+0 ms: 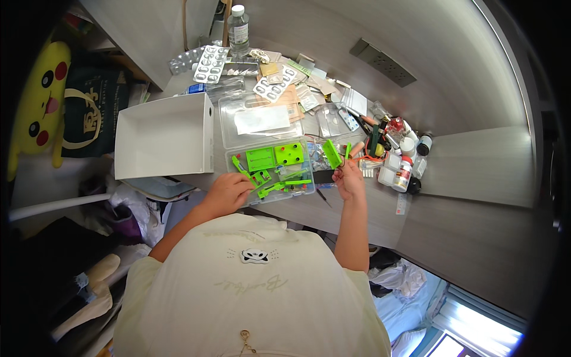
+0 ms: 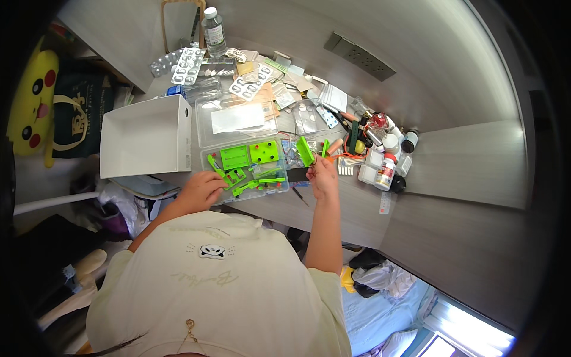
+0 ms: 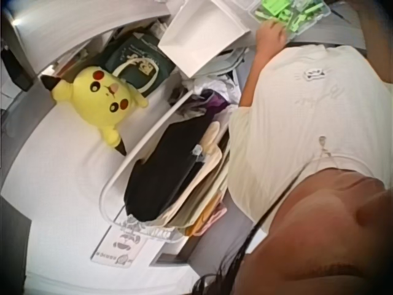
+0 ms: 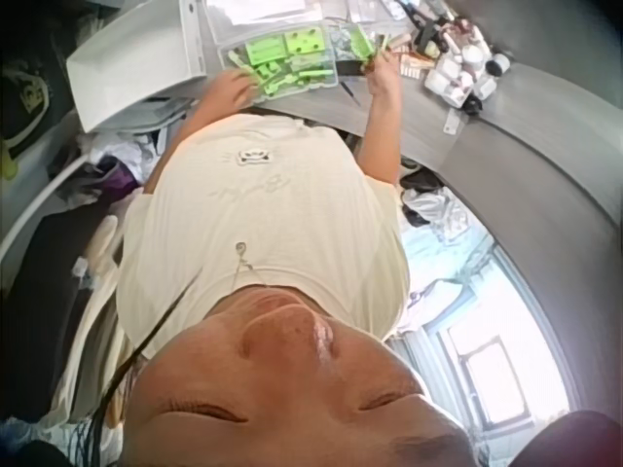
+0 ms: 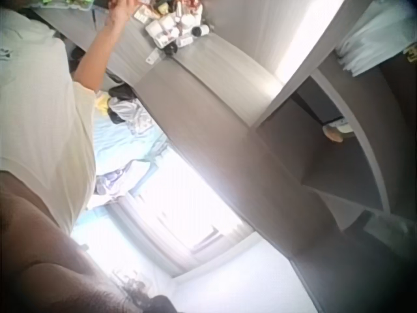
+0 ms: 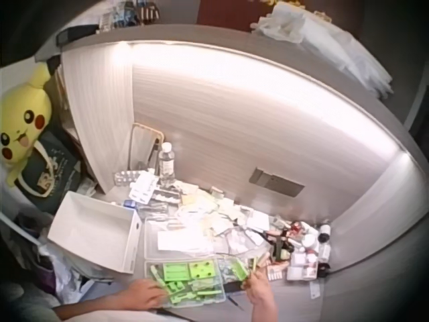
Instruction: The person organizes a cluttered desk by sorting various items into a white box and a clear plastic container. They place a brown wallet, a water bottle, and green electronic components into the containers. They also handle a small robot toy and a red object before placing them on the shelf.
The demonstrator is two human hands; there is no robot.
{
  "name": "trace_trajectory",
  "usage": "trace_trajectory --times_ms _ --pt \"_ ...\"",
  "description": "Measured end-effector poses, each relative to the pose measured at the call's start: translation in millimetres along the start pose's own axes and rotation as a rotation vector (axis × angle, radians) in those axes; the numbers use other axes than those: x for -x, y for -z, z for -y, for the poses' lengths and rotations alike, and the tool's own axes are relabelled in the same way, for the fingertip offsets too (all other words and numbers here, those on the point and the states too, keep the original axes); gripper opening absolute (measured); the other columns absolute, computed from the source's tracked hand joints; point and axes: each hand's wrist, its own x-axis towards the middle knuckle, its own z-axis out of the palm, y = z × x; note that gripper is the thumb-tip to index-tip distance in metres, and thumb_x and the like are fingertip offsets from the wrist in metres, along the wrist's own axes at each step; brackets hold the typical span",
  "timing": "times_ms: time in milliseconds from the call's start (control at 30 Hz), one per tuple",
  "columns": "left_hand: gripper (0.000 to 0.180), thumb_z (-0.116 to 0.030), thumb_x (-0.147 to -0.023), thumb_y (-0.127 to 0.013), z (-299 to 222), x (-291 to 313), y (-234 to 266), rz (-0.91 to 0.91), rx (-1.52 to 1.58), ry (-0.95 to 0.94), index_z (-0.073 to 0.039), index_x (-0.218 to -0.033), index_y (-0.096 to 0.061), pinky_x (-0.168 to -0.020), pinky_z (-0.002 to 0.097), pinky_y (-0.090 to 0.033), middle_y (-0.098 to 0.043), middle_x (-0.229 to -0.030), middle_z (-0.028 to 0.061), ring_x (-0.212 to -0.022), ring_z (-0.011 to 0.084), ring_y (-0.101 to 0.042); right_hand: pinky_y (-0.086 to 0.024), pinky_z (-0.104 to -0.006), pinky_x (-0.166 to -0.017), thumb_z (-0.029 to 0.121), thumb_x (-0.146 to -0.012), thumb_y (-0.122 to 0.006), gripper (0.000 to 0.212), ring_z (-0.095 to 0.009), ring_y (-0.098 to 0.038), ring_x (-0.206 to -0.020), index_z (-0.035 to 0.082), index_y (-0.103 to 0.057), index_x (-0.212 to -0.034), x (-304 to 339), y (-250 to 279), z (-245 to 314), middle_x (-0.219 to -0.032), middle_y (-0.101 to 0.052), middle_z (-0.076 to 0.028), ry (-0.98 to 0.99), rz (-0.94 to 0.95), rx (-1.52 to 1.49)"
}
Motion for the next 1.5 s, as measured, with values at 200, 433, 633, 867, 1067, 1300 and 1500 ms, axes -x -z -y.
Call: trace_trajectory --times_ms 200,433,633,867,1067,1300,1500 --pt "0.013 -0.012 -0.082 -0.066 -3 -1 1 -0.018 0.000 -0.028 -0.012 -0.094 -0.070 -0.081 0.0424 -0.047 -0.065 -0.100 0.0061 -0.095 0.0285 -0.060 -0.049 -0.0272 -0.063 0.024 -0.099 -0.060 0.017 -0.010 -0.054 -0.067 0.008 -0.063 -0.097 20 -4 -15 -0.076 -0.060 0.001 0.001 0.202 -0.300" --pt "0.009 -0.013 -0.083 -0.064 0 -2 4 -0.079 -0.038 0.068 -0.011 -0.090 -0.069 -0.074 0.0441 -0.048 -0.064 -0.090 0.0081 -0.085 0.0316 -0.061 -0.049 -0.0296 -0.067 0.020 -0.095 -0.065 0.017 -0.017 -0.059 -0.073 0.004 -0.065 -0.102 54 -88 -78 -0.079 -0.061 -0.003 0.227 0.394 0.258" --pt "0.011 -0.012 -0.084 -0.062 1 1 6 -0.030 -0.082 0.120 -0.010 -0.093 -0.067 -0.077 0.0452 -0.047 -0.062 -0.093 0.0089 -0.088 0.0330 -0.060 -0.050 -0.0404 -0.075 0.011 -0.084 -0.068 0.020 -0.032 -0.061 -0.085 0.004 -0.066 -0.102 54 -128 -103 -0.089 -0.062 -0.013 0.946 0.483 1.117" --pt "0.038 -0.015 -0.080 -0.067 0 1 -13 -0.014 -0.190 -0.111 -0.011 -0.118 -0.062 -0.087 0.0452 -0.048 -0.055 -0.125 0.0132 -0.110 0.0339 -0.056 -0.048 -0.0428 -0.084 0.008 -0.084 -0.067 0.020 -0.036 -0.060 -0.094 0.005 -0.066 -0.104 73 -93 -80 -0.099 -0.064 -0.015 1.033 0.253 1.028" --pt "0.055 -0.022 -0.079 -0.071 -4 -8 -32 0.083 -0.405 -0.052 -0.011 -0.130 -0.055 -0.093 0.0446 -0.047 -0.046 -0.140 0.0137 -0.118 0.0324 -0.051 -0.046 -0.0428 -0.090 0.008 -0.081 -0.068 0.026 -0.034 -0.057 -0.103 0.004 -0.064 -0.107 34 2 -52 -0.108 -0.061 -0.015 1.018 -0.268 1.170" --pt "0.052 -0.021 -0.081 -0.069 -5 -25 -29 0.170 -0.350 0.062 -0.009 -0.130 -0.055 -0.095 0.0446 -0.046 -0.047 -0.139 0.0154 -0.116 0.0341 -0.052 -0.046 -0.0432 -0.088 0.009 -0.077 -0.073 0.034 -0.035 -0.056 -0.098 0.004 -0.062 -0.109 22 31 -49 -0.102 -0.058 -0.015 0.834 -0.135 1.408" --pt "0.046 -0.019 -0.082 -0.068 1 -10 -14 0.064 -0.326 0.067 -0.012 -0.127 -0.058 -0.095 0.0466 -0.045 -0.049 -0.135 0.0154 -0.116 0.0357 -0.052 -0.049 -0.0375 -0.077 0.010 -0.084 -0.070 0.029 -0.029 -0.059 -0.083 0.003 -0.063 -0.111 55 36 -28 -0.096 -0.058 -0.014 0.751 -0.231 1.082"
